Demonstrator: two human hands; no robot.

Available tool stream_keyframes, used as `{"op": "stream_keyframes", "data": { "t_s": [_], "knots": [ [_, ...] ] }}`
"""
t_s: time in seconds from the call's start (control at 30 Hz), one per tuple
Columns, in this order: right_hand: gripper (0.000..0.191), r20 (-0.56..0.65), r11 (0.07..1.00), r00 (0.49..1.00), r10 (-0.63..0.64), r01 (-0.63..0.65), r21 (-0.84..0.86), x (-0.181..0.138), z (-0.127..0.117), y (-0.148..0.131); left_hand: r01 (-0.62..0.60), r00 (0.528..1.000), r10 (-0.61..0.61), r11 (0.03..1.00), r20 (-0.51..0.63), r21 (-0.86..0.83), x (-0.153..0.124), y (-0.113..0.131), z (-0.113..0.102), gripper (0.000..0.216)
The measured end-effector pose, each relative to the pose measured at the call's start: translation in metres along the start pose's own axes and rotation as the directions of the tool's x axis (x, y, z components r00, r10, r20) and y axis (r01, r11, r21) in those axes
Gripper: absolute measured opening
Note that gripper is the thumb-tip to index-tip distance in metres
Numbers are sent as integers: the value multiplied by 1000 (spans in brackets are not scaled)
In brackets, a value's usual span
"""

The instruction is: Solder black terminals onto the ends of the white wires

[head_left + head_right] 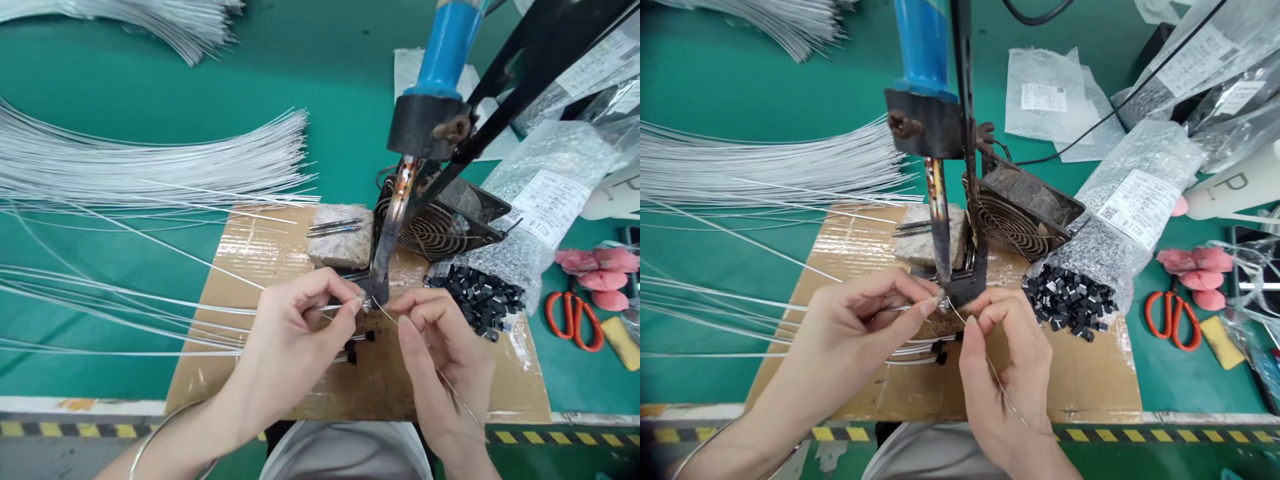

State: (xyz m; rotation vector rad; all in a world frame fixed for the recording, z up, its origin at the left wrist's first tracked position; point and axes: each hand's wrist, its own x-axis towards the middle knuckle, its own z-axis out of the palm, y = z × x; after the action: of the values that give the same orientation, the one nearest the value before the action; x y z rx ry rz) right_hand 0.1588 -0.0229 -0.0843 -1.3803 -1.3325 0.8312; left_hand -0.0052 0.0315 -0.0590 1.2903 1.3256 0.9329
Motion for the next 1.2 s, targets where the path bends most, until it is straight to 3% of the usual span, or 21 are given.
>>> {"op": "stream_keyframes", "data": {
  "t_s": [0.2,0.37,1.2],
  "knots": [
    [20,-23,982,994,103,-98,162,2,7,-9,-5,1000,5,1000,-4,-8,7,1,1,12],
    [22,-116,972,977,182,-161,169,4,11,-14,7,1000,-7,1000,-13,-27,9,4,0,9],
    [24,-72,979,993,95,-80,188,9,6,-12,-36,999,34,997,-34,-68,12,11,-1,12]
  ]
}}
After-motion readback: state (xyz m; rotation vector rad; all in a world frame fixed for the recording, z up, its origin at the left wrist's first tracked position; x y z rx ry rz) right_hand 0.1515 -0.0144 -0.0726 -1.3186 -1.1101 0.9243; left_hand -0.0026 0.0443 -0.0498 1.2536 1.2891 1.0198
